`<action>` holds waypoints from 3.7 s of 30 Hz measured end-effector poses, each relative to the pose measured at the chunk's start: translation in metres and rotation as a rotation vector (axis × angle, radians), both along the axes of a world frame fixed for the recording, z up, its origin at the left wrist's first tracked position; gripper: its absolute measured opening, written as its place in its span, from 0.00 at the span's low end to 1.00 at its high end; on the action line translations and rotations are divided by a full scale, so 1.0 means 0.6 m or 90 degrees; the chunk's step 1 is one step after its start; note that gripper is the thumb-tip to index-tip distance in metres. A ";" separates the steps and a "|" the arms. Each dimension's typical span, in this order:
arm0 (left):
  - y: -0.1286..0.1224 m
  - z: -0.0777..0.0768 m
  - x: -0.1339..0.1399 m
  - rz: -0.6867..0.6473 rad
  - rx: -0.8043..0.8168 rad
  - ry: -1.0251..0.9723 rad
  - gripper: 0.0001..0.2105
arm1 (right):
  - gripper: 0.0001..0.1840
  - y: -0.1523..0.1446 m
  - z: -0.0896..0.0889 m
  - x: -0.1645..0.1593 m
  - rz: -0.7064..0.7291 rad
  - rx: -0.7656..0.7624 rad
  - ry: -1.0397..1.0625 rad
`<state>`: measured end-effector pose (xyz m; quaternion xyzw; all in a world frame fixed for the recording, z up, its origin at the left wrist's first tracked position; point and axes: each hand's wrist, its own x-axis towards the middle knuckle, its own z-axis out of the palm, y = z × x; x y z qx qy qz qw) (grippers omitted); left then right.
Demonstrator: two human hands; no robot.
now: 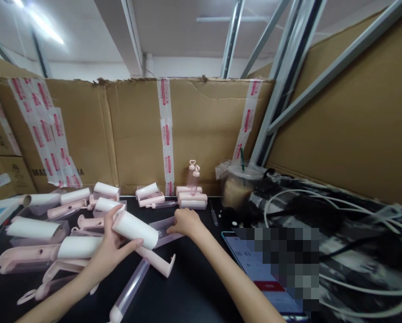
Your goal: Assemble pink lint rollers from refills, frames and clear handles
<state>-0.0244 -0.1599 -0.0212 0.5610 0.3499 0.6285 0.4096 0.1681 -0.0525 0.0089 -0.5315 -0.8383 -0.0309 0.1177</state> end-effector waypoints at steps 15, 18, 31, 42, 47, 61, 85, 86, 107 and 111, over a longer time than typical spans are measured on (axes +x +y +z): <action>-0.012 0.027 0.002 -0.013 -0.086 -0.323 0.28 | 0.14 -0.064 0.043 -0.015 0.363 -0.217 0.781; -0.006 0.027 -0.002 -0.022 -0.074 -0.370 0.27 | 0.10 -0.088 0.017 -0.051 0.378 -0.232 0.885; 0.003 0.029 -0.008 -0.052 -0.042 -0.377 0.20 | 0.11 -0.099 -0.025 -0.073 0.371 -0.093 0.833; -0.007 0.017 0.003 -0.022 -0.034 -0.276 0.31 | 0.15 -0.104 -0.024 -0.076 0.377 -0.072 0.828; -0.007 -0.010 -0.001 -0.106 -0.058 -0.010 0.47 | 0.14 -0.066 0.018 -0.043 0.304 -0.288 1.027; -0.012 -0.070 -0.006 0.075 -0.035 0.526 0.44 | 0.10 -0.061 0.020 -0.006 0.163 -0.477 0.590; -0.008 -0.028 0.005 -0.068 0.044 0.138 0.41 | 0.23 -0.076 -0.004 -0.047 0.352 -0.373 0.777; -0.007 -0.029 0.005 -0.074 0.029 0.119 0.40 | 0.26 -0.077 -0.002 -0.045 0.360 -0.381 0.752; -0.026 -0.007 0.023 -0.049 0.054 -0.020 0.33 | 0.20 -0.085 0.023 -0.025 0.294 -0.539 0.733; -0.023 0.017 0.009 -0.044 -0.058 -0.123 0.30 | 0.19 -0.096 0.023 -0.032 0.293 -0.532 0.698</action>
